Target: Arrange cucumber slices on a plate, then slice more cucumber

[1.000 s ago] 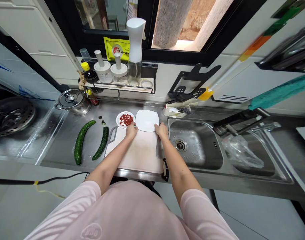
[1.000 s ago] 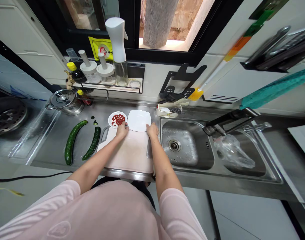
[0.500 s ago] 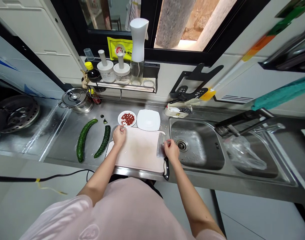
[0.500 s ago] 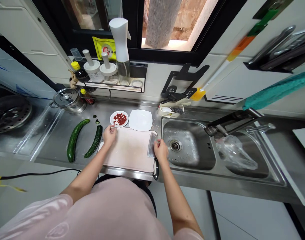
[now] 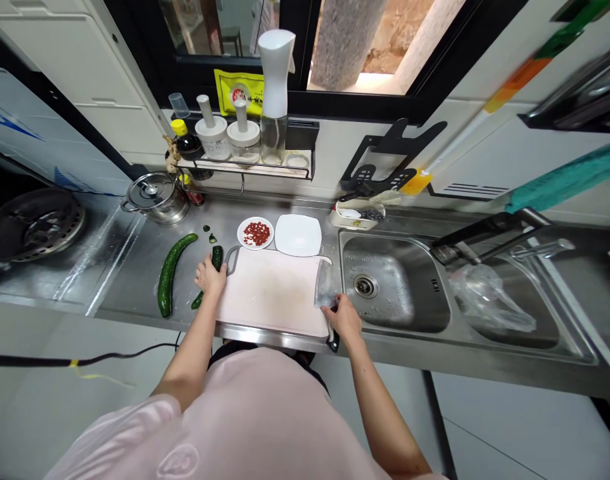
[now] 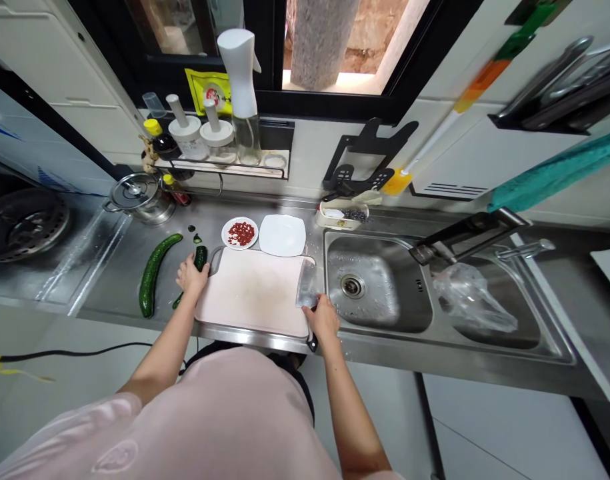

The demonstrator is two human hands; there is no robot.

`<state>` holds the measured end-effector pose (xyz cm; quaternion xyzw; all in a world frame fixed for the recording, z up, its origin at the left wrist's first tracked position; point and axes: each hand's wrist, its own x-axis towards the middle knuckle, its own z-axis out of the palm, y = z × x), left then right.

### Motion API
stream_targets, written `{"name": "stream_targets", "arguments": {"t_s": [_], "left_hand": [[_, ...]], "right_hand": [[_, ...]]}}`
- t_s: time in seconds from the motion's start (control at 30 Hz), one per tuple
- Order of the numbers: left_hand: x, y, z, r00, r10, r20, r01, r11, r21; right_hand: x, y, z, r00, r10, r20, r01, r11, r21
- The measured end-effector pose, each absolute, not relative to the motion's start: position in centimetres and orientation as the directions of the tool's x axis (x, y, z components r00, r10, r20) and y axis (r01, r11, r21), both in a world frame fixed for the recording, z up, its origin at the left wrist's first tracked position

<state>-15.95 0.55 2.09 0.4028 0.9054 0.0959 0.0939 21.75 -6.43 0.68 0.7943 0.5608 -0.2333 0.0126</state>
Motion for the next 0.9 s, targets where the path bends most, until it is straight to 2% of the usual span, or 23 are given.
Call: {"name": "stream_targets", "arguments": {"t_s": [0.17, 0.6, 0.73, 0.9], "left_hand": [[-16.9, 0.2, 1.4, -0.629, 0.767, -0.125, 0.728, 0.638, 0.252], [-16.9, -0.3, 2.1, -0.571, 0.815, -0.097, 0.765, 0.572, 0.296], [-15.9, -1.0, 3.4, -0.449, 0.891, -0.076, 0.839, 0.449, 0.307], [-13.9, -2.0, 4.4, -0.238, 0.964, -0.121, 0.912, 0.264, 0.313]], "right_hand": [[21.8, -6.5, 0.4, 0.238, 0.891, -0.387, 0.891, -0.358, -0.277], [21.5, -6.3, 0.5, 0.219, 0.891, -0.398, 0.912, -0.332, -0.242], [21.5, -6.2, 0.3, 0.210, 0.895, -0.394, 0.918, -0.319, -0.234], [21.4, -6.0, 0.7, 0.218, 0.883, -0.415, 0.917, -0.331, -0.222]]}}
